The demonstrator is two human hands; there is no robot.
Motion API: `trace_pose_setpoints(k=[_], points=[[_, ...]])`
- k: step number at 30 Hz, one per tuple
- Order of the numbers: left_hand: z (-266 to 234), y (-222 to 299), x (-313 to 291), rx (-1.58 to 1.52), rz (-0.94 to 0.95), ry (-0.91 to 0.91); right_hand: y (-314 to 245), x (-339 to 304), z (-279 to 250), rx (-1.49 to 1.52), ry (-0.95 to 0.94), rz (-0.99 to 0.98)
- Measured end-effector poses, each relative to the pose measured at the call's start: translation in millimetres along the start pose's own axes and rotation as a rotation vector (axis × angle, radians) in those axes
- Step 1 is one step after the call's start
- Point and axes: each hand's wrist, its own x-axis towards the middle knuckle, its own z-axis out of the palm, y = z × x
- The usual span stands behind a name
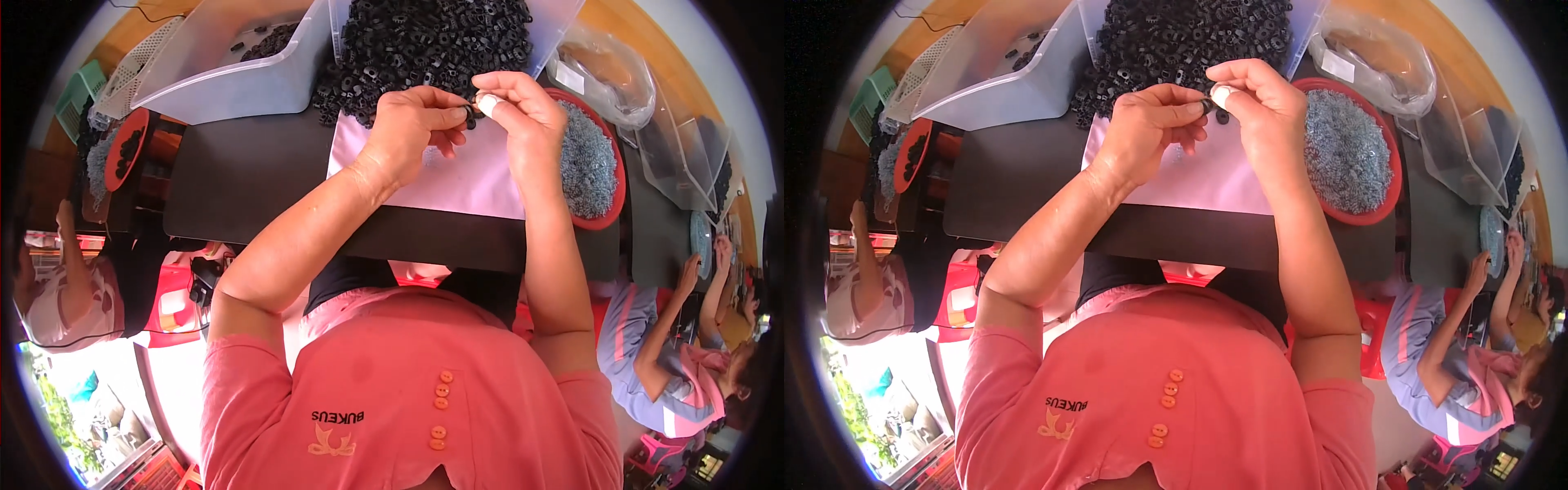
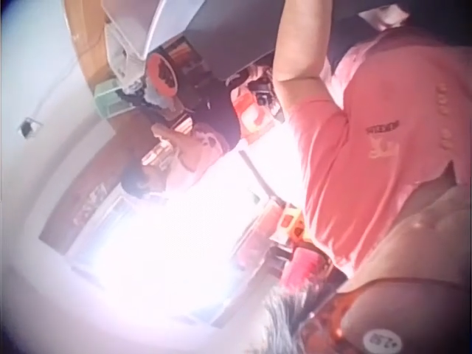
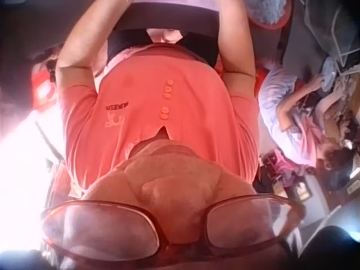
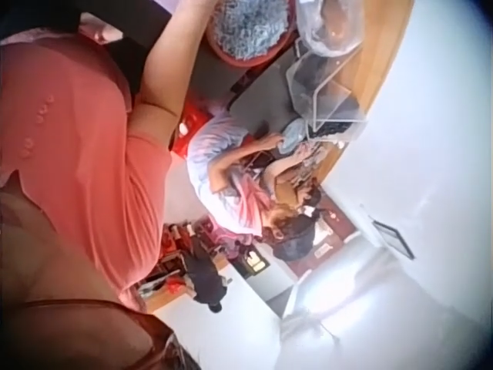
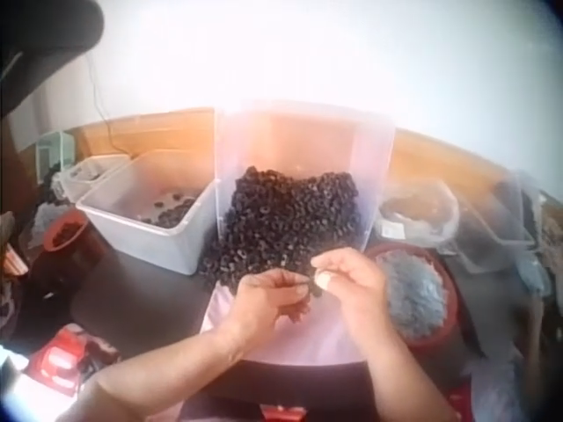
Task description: Sorting and inspecting small black plastic components at a workbench, placing them into different containers.
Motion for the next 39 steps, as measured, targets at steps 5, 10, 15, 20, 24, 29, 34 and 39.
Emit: trace_pose_setpoints(k=[5, 10, 15, 20, 24, 29, 34, 39], points=[[2.1, -2.4, -0.7, 0.022, 0.056, 0.002, -1.8, -0.8, -4.2, -0.064, -0.030, -0.020], [2.7, -1.4, -1.8, 0.077, 0.090, 0.008, -3.2, -1.3, -6.4, -0.058, -0.060, -0.024], [1.9, 1.3, -1.5, 0.079, 0.083, -0.028, -5.8, -0.1, -9.5, -0.014, -0.078, 0.018], [2.9, 3.8, -2.9, 0.059, 0.071, -0.041, -5.9, 0.6, -10.7, 0.018, -0.086, 0.059], [0.1, 2.2, -1.9, 0.058, 0.065, -0.045, -3.9, -0.5, -7.8, -0.046, -0.097, 0.033], [4.7, -2.0, -4.1, 0.188, 0.151, 0.030, 5.9, -4.2, 3.3, -0.462, -0.014, -0.413], [4.4, -6.9, -2.1, 0.241, 0.174, 0.069, 7.0, -6.4, 7.7, -0.517, 0.020, -0.452], [8.6, -7.5, -2.8, 0.287, 0.214, 0.091, 9.0, -4.7, 2.7, -0.482, 0.018, -0.406]])
